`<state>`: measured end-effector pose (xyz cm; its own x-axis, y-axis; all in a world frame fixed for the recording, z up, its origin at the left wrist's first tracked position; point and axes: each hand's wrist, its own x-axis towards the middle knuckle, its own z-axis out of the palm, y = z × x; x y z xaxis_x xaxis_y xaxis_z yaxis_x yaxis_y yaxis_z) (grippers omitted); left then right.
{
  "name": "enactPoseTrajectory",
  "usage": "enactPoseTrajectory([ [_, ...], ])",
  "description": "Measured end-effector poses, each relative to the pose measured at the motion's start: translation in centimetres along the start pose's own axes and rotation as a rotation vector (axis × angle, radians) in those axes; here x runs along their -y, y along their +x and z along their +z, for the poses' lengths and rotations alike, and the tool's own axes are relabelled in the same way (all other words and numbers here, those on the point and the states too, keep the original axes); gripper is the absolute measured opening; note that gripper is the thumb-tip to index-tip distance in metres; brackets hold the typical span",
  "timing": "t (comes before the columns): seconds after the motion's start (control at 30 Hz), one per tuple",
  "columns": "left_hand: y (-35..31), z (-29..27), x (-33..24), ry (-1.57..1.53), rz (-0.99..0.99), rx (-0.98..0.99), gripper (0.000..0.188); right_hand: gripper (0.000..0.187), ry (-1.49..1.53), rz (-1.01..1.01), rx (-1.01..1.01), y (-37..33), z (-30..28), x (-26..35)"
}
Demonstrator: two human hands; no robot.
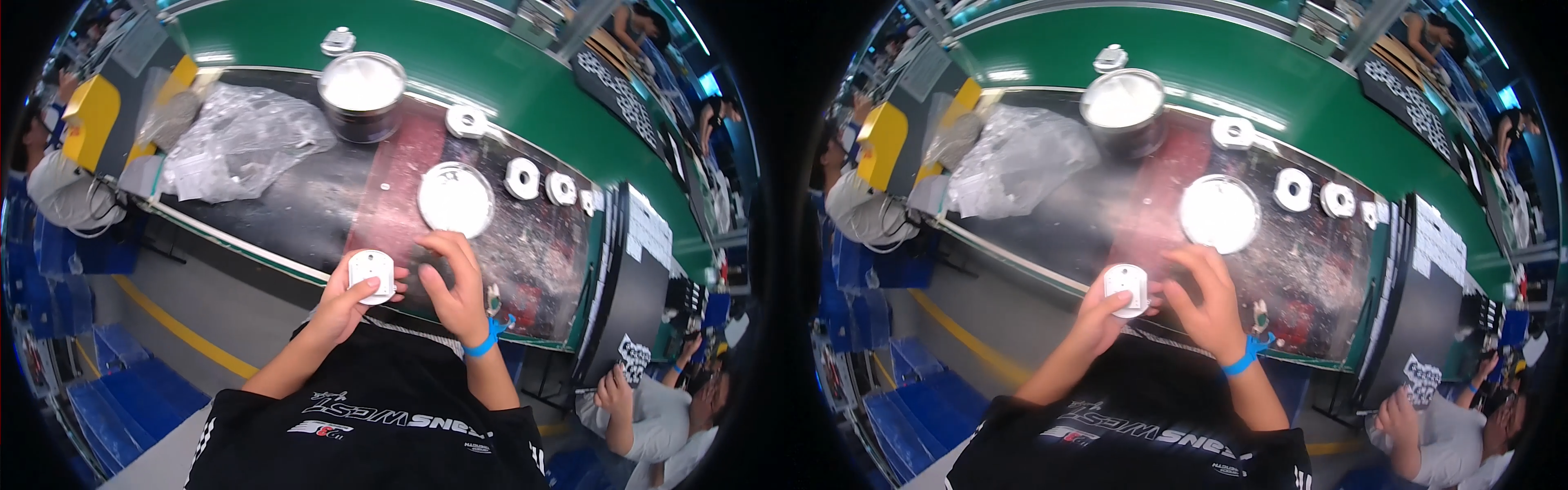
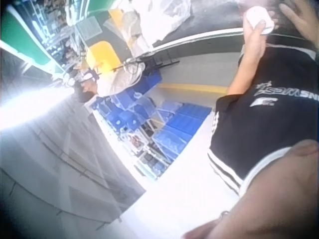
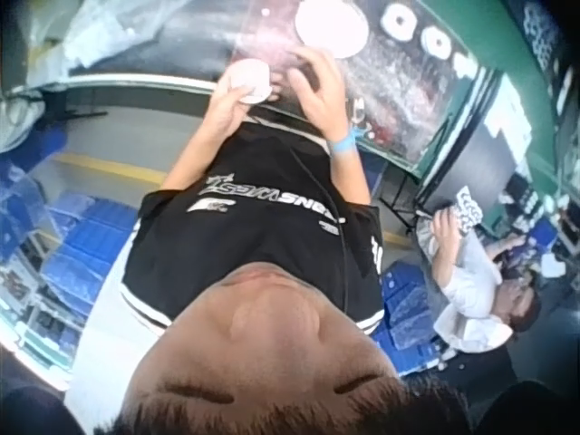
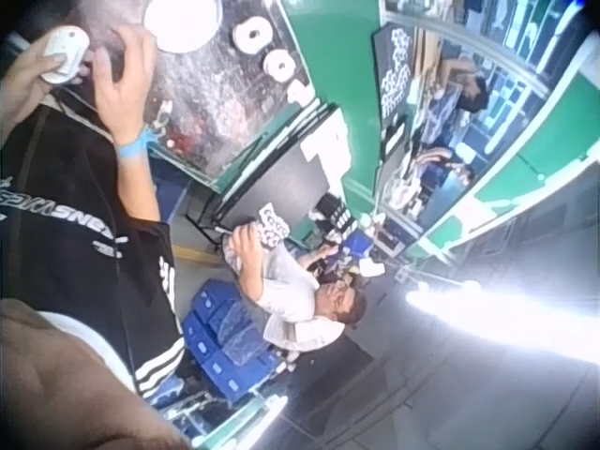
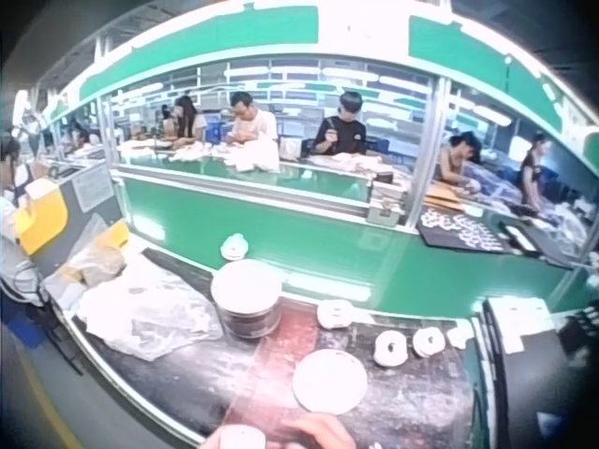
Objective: Manually assemble plastic and metal components for light fixtures at a factory workbench.
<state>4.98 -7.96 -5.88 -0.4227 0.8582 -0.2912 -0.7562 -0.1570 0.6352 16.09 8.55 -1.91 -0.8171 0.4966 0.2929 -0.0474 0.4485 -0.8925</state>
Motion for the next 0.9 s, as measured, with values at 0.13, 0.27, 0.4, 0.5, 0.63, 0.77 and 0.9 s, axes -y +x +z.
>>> enactPoseTrajectory([
  [0.13, -2.6, -3.0, -2.3, -0.019, 0.152, -0.124, 0.042, 0.024, 0.029, 0.007, 0.248, 5.9, 6.6, 0.3],
  [0.27, -4.5, -4.4, -3.8, 0.02, 0.202, -0.168, 0.04, 0.023, -0.349, -0.349, 0.377, 12.4, 14.9, -1.1],
  [0.4, -6.2, -4.4, -4.3, 0.024, 0.244, -0.179, 0.039, 0.02, -0.9, -0.501, 0.245, 17.5, 18.9, -2.1],
  [0.5, -7.2, -5.4, -4.1, 0.046, 0.268, -0.178, 0.039, 0.013, -1.002, -0.528, 0.218, 19.7, 19.8, -2.4],
  [0.63, -7.6, -6.8, -3.7, 0.041, 0.236, -0.206, 0.039, 0.009, -1.11, -0.55, 0.312, 20.3, 20.6, -3.0],
  [0.77, -7.4, -6.5, -4.5, 0.046, 0.197, -0.194, 0.039, 0.019, -1.014, -0.567, 0.414, 21.3, 19.7, -3.8],
  [0.9, -6.8, -6.8, -5.0, 0.069, 0.224, -0.168, 0.039, 0.024, -0.611, -0.544, 0.361, 19.8, 16.6, -1.5],
])
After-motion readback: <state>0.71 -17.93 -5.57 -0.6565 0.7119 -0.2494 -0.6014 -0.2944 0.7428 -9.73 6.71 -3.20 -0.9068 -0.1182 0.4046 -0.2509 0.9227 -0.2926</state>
